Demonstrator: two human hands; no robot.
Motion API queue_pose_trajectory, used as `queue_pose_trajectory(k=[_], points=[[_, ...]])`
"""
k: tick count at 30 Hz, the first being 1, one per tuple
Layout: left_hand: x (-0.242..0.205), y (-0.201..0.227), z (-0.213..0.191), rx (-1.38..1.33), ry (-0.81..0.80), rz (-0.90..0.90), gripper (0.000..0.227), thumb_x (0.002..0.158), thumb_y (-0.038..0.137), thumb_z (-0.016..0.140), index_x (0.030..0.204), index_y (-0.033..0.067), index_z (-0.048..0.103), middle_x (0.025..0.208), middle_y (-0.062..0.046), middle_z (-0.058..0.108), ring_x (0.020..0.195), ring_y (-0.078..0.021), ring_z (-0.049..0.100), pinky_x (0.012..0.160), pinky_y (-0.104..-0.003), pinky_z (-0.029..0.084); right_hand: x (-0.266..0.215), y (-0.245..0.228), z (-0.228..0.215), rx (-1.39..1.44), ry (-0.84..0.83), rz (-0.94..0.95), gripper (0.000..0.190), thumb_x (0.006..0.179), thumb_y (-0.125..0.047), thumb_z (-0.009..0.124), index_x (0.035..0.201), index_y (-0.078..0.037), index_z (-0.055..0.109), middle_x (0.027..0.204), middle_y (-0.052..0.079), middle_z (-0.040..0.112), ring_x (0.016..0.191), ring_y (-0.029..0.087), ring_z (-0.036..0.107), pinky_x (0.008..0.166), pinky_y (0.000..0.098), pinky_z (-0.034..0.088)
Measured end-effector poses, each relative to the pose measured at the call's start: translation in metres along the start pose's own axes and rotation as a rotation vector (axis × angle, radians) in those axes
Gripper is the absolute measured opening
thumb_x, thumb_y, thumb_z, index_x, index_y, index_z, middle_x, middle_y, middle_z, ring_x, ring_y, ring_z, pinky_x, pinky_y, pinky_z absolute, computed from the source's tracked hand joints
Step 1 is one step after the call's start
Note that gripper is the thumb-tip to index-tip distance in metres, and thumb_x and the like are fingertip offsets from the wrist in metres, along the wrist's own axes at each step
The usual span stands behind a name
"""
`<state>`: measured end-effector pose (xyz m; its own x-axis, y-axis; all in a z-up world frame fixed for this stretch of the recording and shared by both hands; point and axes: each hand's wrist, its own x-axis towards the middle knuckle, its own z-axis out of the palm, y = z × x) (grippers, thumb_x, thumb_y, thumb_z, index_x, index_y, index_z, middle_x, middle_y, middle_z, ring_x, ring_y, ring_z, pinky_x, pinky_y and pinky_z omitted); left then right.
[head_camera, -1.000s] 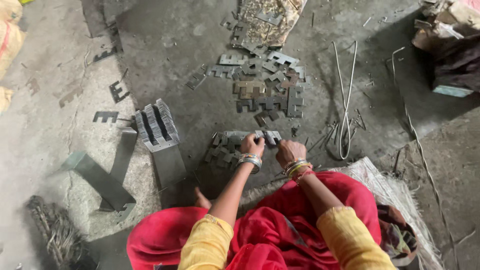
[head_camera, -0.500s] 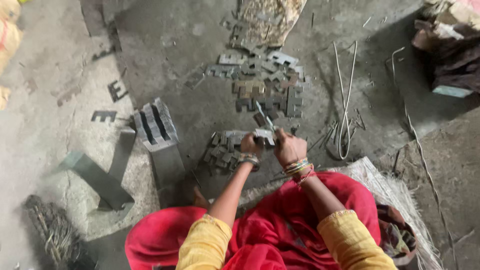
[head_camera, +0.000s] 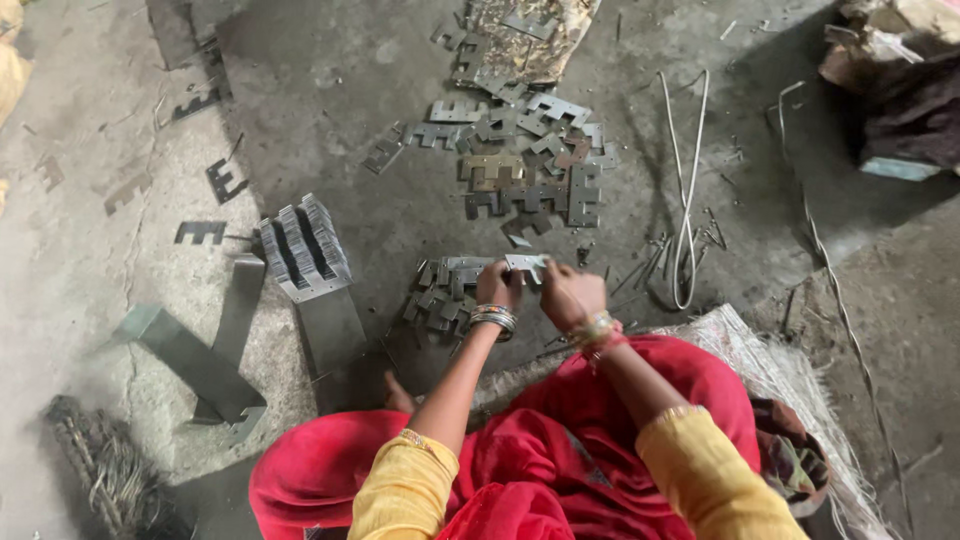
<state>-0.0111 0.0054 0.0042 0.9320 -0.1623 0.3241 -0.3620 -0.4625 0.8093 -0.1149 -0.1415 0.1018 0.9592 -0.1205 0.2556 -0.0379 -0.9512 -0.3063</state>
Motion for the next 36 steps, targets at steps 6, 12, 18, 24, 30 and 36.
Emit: queue_pose_trajectory(k=[6, 12, 18, 24, 30, 36], points=[[0.011, -0.031, 0.021, 0.124, 0.062, 0.021, 0.024, 0.082, 0.027, 0.072, 0.079, 0.0031, 0.071, 0.08, -0.021, 0.07, 0.077, -0.0421, 0.067, 0.072, -0.051, 0.053, 0.012, 0.001, 0.003, -0.043, 0.027, 0.128, 0.02, 0.091, -0.02, 0.06, 0.105, -0.008, 0.069, 0.085, 0.013, 0.075, 0.071, 0.035, 0.073, 0.059, 0.0478, 0.056], [0.0, -0.04, 0.029, 0.082, 0.109, 0.051, 0.025, 0.08, 0.029, 0.073, 0.082, 0.0036, 0.07, 0.083, -0.021, 0.07, 0.078, -0.0427, 0.067, 0.071, -0.051, 0.053, 0.002, 0.003, 0.011, -0.161, -0.198, 0.105, 0.014, 0.088, -0.019, 0.061, 0.096, -0.01, 0.069, 0.083, 0.015, 0.075, 0.073, 0.035, 0.073, 0.06, 0.0466, 0.055], [-0.001, -0.031, 0.016, 0.107, -0.041, -0.1, 0.029, 0.087, 0.029, 0.07, 0.079, 0.0013, 0.068, 0.081, -0.021, 0.069, 0.079, -0.041, 0.069, 0.073, -0.049, 0.054, 0.006, -0.004, 0.0, 0.046, 0.111, 0.167, 0.015, 0.091, -0.019, 0.062, 0.098, -0.007, 0.067, 0.086, 0.014, 0.076, 0.074, 0.037, 0.073, 0.061, 0.0492, 0.055], [0.007, -0.016, 0.019, 0.115, 0.038, -0.011, 0.026, 0.08, 0.024, 0.075, 0.074, -0.0001, 0.069, 0.075, -0.021, 0.069, 0.073, -0.0427, 0.067, 0.068, -0.051, 0.052, 0.005, -0.001, 0.011, -0.106, -0.36, 0.184, 0.016, 0.084, -0.015, 0.061, 0.088, -0.012, 0.076, 0.091, 0.016, 0.076, 0.087, 0.037, 0.074, 0.07, 0.0491, 0.058], [-0.005, -0.007, 0.005, -0.101, -0.044, -0.188, 0.03, 0.09, 0.03, 0.072, 0.082, 0.0013, 0.069, 0.077, -0.019, 0.072, 0.071, -0.0363, 0.072, 0.068, -0.046, 0.053, 0.0, 0.014, 0.049, -0.096, -0.306, 0.257, 0.015, 0.082, -0.014, 0.062, 0.082, -0.008, 0.076, 0.091, 0.019, 0.075, 0.087, 0.038, 0.075, 0.072, 0.0485, 0.06], [0.012, -0.002, 0.012, 0.058, 0.023, -0.139, 0.031, 0.088, 0.03, 0.075, 0.081, 0.0009, 0.067, 0.075, -0.02, 0.07, 0.071, -0.0408, 0.067, 0.067, -0.049, 0.05, 0.009, 0.024, 0.063, 0.074, -0.245, 0.348, 0.017, 0.079, -0.02, 0.067, 0.082, -0.004, 0.073, 0.088, 0.025, 0.073, 0.085, 0.044, 0.072, 0.074, 0.0512, 0.059]])
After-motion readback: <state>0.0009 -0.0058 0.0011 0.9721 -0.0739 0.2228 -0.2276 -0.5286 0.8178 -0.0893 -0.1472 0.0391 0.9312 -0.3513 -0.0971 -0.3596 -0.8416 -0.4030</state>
